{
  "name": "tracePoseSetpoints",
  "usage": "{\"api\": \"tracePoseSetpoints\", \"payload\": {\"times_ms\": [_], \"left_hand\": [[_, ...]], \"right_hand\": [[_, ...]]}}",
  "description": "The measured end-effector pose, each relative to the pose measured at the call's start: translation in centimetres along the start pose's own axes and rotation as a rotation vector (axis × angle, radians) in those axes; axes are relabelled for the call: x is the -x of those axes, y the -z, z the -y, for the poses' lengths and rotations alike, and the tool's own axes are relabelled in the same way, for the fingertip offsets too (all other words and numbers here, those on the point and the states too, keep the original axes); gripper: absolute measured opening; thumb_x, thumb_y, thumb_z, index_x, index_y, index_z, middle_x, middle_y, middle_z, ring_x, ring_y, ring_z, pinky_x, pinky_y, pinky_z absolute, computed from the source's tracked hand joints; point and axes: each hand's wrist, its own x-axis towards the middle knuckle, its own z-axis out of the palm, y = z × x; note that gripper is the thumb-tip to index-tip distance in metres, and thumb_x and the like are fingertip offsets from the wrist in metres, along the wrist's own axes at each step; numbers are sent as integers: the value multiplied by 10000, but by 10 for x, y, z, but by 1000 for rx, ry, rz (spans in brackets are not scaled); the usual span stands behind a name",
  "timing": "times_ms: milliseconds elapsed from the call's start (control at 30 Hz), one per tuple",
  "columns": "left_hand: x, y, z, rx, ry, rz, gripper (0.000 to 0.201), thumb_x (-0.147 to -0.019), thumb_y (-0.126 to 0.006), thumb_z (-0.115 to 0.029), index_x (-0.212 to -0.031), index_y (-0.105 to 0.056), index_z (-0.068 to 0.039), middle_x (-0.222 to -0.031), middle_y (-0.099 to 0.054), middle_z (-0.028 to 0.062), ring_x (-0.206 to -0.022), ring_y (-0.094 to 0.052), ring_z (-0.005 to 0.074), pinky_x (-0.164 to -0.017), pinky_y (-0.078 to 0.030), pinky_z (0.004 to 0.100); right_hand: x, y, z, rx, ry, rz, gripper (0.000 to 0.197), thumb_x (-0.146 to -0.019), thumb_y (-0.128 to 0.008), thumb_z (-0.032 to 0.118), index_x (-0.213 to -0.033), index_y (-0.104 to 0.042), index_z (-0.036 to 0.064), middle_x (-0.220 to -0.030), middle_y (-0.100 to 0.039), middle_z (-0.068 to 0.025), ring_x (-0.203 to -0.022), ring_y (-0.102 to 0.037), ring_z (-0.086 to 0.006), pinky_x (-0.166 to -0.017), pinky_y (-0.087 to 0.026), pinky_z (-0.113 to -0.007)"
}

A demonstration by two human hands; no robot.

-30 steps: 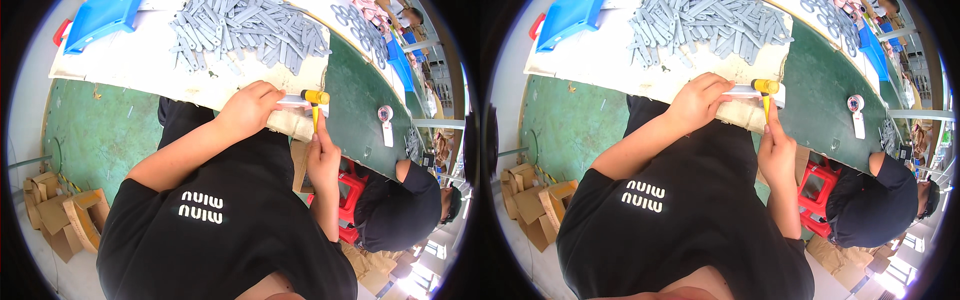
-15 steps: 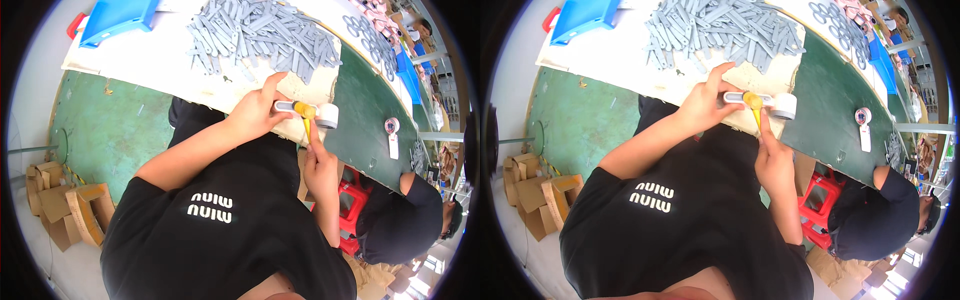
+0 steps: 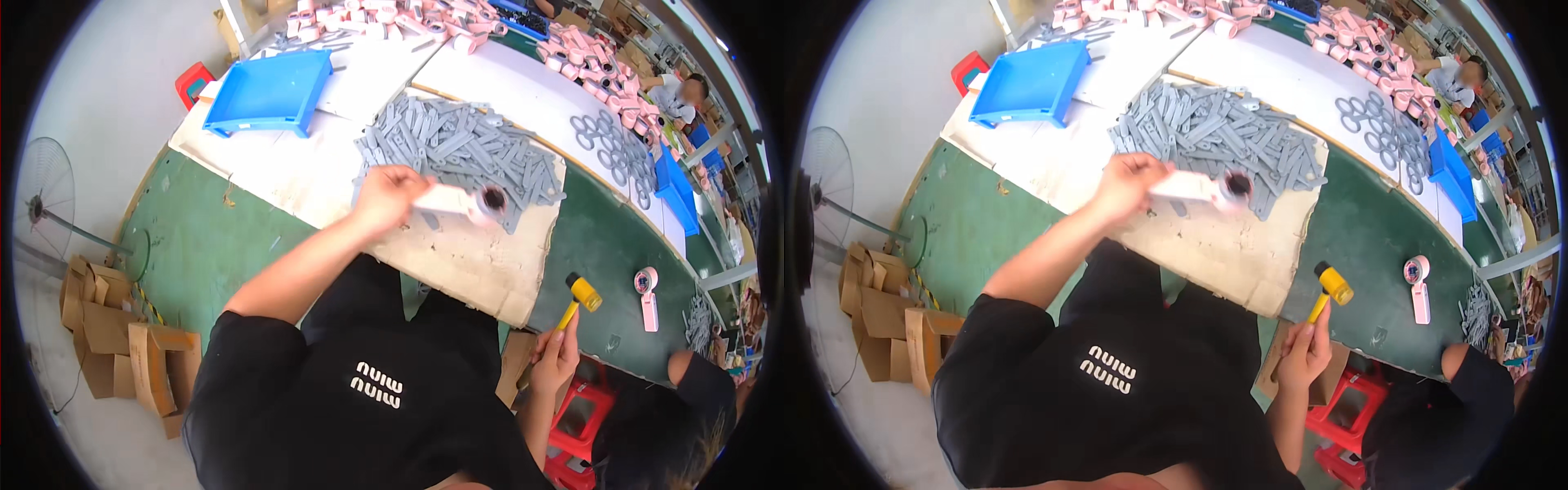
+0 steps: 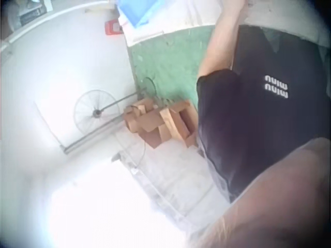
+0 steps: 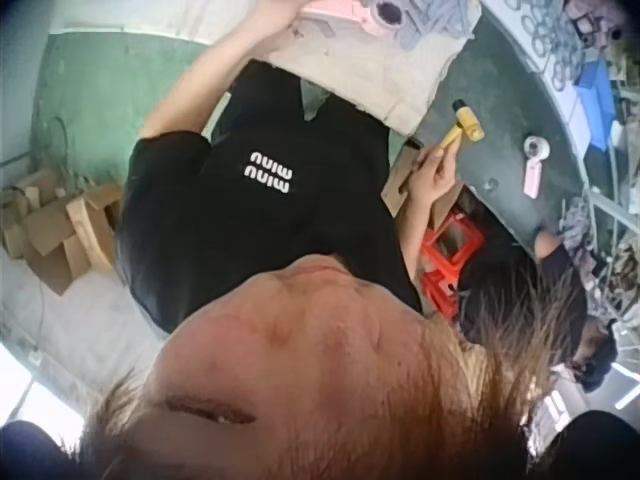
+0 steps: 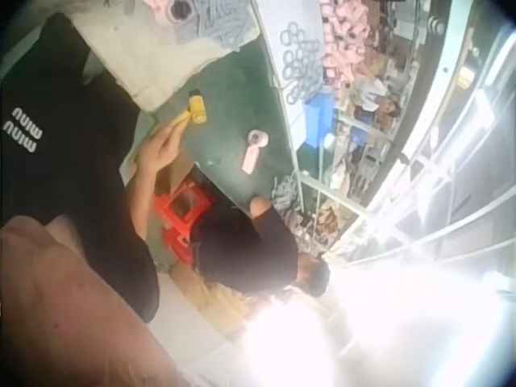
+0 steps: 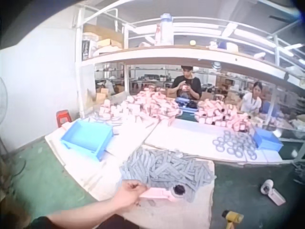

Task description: Using a small yellow hammer to assemble small gray components on a workbench.

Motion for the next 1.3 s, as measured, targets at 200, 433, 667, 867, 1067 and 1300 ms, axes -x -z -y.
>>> {"api": "tracePoseSetpoints", "payload": {"times_ms": [200,433,667,867,1067,1300], "left_hand": [[-173,52,-27,502,72,-329,268,-1003,-741,-197,-941,-667,53,-786,-652,96,-545,-584,160,-467,-474,301],[-308,61,-62,-296,-607,-514,771,-963,-643,5,-1622,-243,29,-1611,-423,270,-1453,-477,409,-1165,-432,426],[-135,-54,-46,-293,-398,447,268,-1048,-633,-86,-1300,-709,-39,-1119,-749,66,-980,-734,158,-805,-572,284],[43,-29,-73,-530,-725,766,223,-888,-703,56,-1099,-751,5,-1118,-752,160,-998,-743,308,-861,-599,367],[63,-4,-35,-448,-659,578,186,-891,-717,53,-1071,-752,23,-1022,-751,170,-901,-736,329,-776,-582,361],[63,11,-22,-763,-539,226,122,-924,-702,-34,-1032,-756,-20,-842,-729,134,-713,-689,338,-643,-552,393]], "right_hand": [[14,16,-13,11,-52,-54,507,-1149,-444,159,-1649,-379,109,-702,-518,24,-525,-439,-32,-474,-402,-193],[11,15,-12,24,-18,-44,512,-1137,-461,142,-1643,-397,106,-710,-516,32,-540,-425,-26,-480,-379,-193],[7,49,-21,232,55,-229,442,-1078,-569,121,-1497,-567,-20,-844,-651,-22,-729,-590,-108,-671,-483,-281],[-90,167,-3,1140,-4,-551,572,-901,-777,189,-1419,-609,13,-1215,-666,-258,-1150,-650,-463,-997,-543,-481],[-147,270,-37,1168,-220,-391,412,-933,-738,240,-1254,-700,-15,-1056,-748,-276,-996,-725,-458,-865,-565,-489],[-102,115,30,239,-220,-364,418,-1068,-587,180,-1472,-631,81,-642,-583,43,-404,-346,-15,-375,-249,-218]]}}
